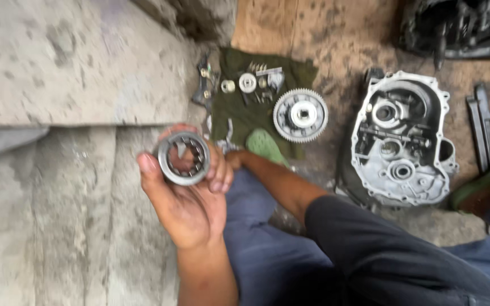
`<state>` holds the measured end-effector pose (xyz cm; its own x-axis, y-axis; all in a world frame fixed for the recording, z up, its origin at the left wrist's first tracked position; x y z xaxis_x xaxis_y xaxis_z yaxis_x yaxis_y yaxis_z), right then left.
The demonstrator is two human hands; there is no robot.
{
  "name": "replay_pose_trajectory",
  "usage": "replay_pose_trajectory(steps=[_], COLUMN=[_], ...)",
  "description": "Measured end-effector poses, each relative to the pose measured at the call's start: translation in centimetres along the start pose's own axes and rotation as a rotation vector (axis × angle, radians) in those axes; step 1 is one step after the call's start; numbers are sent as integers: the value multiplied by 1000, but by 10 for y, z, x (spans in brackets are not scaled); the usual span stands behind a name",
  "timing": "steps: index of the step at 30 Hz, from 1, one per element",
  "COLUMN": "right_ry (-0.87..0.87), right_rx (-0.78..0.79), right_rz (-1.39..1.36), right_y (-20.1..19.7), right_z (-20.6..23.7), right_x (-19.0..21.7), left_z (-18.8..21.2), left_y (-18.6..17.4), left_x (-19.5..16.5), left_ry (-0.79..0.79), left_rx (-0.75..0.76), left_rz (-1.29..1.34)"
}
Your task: The person sits on the floor and assembles a motorcycle engine by hand, placing bearings and gears into the engine casing, wiping parts with a cloth, and aligning the two halves of the casing.
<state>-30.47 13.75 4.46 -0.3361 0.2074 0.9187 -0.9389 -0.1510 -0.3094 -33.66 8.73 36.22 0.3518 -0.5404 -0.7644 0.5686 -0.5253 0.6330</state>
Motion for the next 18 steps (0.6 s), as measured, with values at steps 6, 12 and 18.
replay_pose_trajectory(steps=[6,12,18], right_ry=[-119,-392,-402], right_rx=[-83,-228,-453], right_rz=[-76,-415,-934], right_y=[-27,-71,-126], right_z=[25,132,357], right_x=[25,89,111], left_z=[27,57,87], left_y=[-2,-8,7], left_x=[-1,1,11], left_ry=[8,223,277], left_rx=[-35,-7,-79], left_rz=[95,40,101])
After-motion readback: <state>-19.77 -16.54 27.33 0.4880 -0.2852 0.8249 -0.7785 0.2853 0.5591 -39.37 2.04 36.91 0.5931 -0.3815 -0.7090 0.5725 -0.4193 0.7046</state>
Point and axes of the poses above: each hand's wrist, its own z-axis away from the middle knuckle, its own y-axis out of the palm, x = y × z, the point moved 2 cm from there along -z, towards the middle knuckle
